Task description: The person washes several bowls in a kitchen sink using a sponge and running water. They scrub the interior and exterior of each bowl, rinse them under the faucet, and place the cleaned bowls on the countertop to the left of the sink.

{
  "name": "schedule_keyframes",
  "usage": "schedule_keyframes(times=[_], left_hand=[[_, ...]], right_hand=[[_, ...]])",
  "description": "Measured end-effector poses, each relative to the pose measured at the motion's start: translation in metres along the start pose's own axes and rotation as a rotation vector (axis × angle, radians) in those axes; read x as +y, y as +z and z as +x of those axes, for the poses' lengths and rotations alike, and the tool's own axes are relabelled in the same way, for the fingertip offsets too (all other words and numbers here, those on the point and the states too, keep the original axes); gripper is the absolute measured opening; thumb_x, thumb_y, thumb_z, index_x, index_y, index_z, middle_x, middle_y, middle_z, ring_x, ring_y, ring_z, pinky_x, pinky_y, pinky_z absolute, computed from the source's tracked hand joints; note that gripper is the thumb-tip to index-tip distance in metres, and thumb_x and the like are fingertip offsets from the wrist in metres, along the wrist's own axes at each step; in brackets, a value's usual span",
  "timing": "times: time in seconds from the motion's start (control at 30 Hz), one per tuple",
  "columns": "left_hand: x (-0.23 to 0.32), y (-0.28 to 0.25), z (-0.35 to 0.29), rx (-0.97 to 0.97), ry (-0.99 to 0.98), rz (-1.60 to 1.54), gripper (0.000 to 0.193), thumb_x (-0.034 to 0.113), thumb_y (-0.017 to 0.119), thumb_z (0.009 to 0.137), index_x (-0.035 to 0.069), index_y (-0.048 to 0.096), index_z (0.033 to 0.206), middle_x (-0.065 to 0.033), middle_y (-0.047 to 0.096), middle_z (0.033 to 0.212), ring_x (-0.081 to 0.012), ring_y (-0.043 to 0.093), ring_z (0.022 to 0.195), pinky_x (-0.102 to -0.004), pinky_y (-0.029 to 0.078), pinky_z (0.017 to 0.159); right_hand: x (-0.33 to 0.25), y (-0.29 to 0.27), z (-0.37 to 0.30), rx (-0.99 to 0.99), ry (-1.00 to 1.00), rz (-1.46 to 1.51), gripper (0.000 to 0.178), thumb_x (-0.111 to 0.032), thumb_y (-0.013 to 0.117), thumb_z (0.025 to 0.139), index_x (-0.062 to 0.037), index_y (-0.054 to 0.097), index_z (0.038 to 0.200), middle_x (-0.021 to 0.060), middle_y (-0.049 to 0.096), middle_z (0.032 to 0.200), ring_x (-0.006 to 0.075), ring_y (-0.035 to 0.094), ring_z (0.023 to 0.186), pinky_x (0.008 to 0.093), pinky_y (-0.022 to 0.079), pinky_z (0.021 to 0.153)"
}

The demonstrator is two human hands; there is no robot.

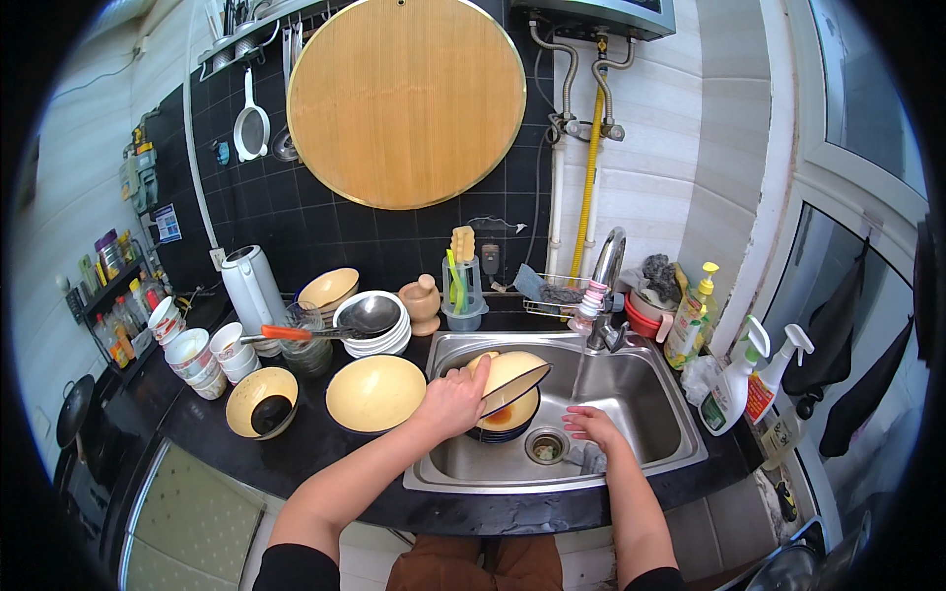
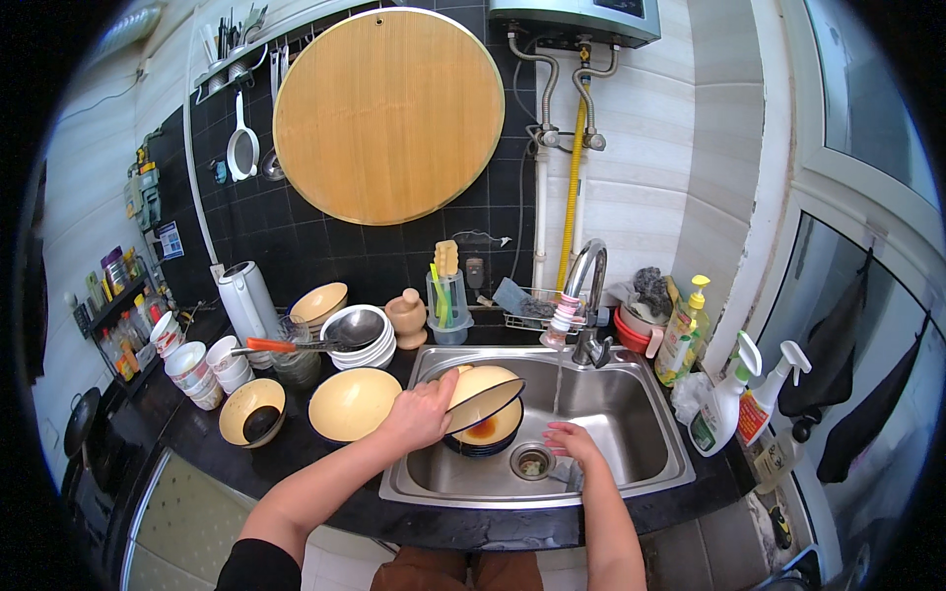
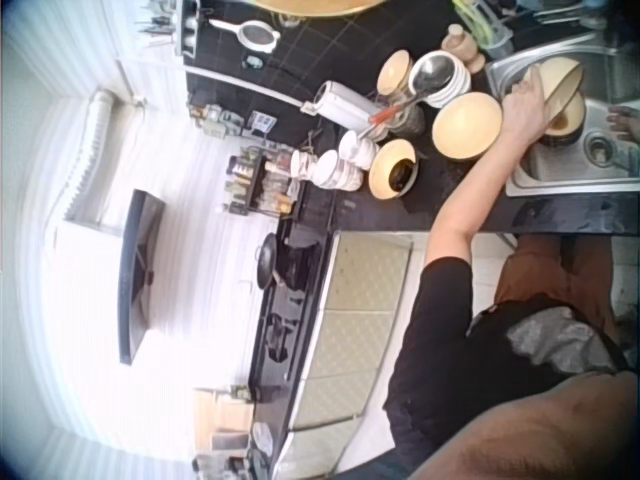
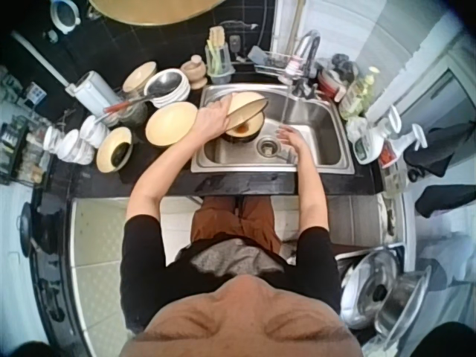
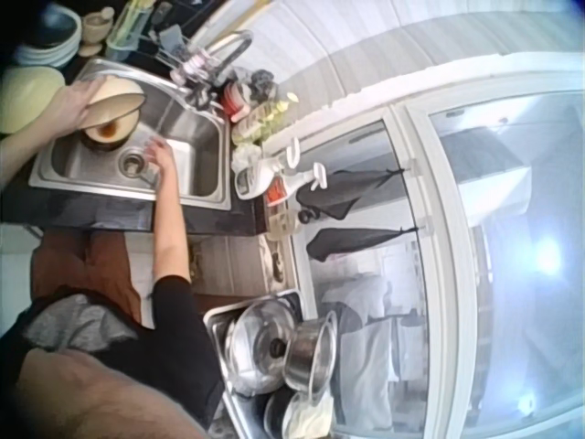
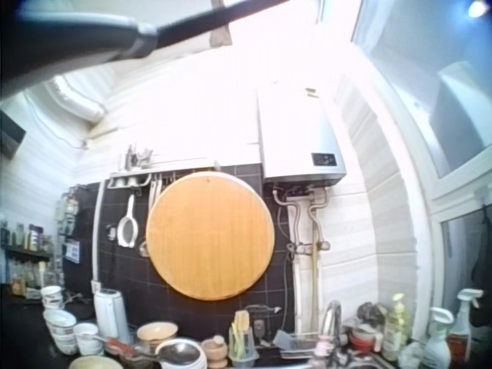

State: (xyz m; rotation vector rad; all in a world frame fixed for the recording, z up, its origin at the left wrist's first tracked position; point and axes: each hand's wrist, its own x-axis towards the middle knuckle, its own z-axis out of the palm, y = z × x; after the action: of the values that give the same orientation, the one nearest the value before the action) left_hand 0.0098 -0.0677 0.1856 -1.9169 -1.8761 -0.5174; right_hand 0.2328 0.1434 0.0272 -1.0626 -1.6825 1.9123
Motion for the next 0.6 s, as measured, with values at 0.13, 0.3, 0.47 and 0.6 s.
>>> schedule_keyframes(times=[0.13, 0.3, 0.47, 0.6], left_hand=[[-0.01, 0.004, -0.003, 0.064, -0.018, -0.065, 0.053, 0.01, 0.056, 0.068, 0.001, 0.035, 0.115, -0.0161, 0.056, 0.073, -0.0338, 0.056, 0.067, -0.0423, 0.048, 0.058], [-0.026, -0.021, -0.002, 0.084, -0.235, -0.25, 0.046, 0.009, 0.05, 0.072, 0.003, 0.036, 0.115, -0.0211, 0.057, 0.078, -0.0394, 0.056, 0.073, -0.0457, 0.046, 0.063], [-0.074, -0.038, -0.014, 0.46, -0.428, -0.456, 0.027, 0.008, 0.045, 0.074, -0.002, 0.054, 0.098, -0.0247, 0.058, 0.075, -0.0388, 0.058, 0.069, -0.0444, 0.046, 0.063], [-0.114, -0.058, -0.044, 0.255, -0.848, -0.779, 0.023, 0.018, 0.052, 0.08, -0.004, 0.058, 0.085, -0.0074, 0.057, 0.066, -0.014, 0.056, 0.052, -0.0281, 0.044, 0.041]], right_hand=[[0.003, -0.002, 0.003, 0.006, -0.012, -0.011, 0.037, -0.016, 0.056, 0.083, -0.0046, 0.049, 0.117, 0.0088, 0.059, 0.108, 0.0178, 0.058, 0.094, 0.0297, 0.048, 0.076], [-0.002, 0.001, -0.002, 0.013, -0.012, -0.007, 0.037, -0.017, 0.056, 0.083, -0.0037, 0.049, 0.116, 0.0091, 0.059, 0.108, 0.0179, 0.058, 0.093, 0.03, 0.048, 0.076], [-0.003, 0.001, -0.004, 0.012, -0.02, -0.009, 0.036, -0.016, 0.057, 0.083, -0.0031, 0.049, 0.116, 0.0094, 0.059, 0.107, 0.0183, 0.059, 0.092, 0.0305, 0.049, 0.076], [0.0, 0.0, -0.003, 0.016, -0.013, -0.016, 0.036, -0.015, 0.057, 0.082, -0.0037, 0.05, 0.115, 0.0091, 0.059, 0.106, 0.0182, 0.059, 0.092, 0.0304, 0.049, 0.075]])
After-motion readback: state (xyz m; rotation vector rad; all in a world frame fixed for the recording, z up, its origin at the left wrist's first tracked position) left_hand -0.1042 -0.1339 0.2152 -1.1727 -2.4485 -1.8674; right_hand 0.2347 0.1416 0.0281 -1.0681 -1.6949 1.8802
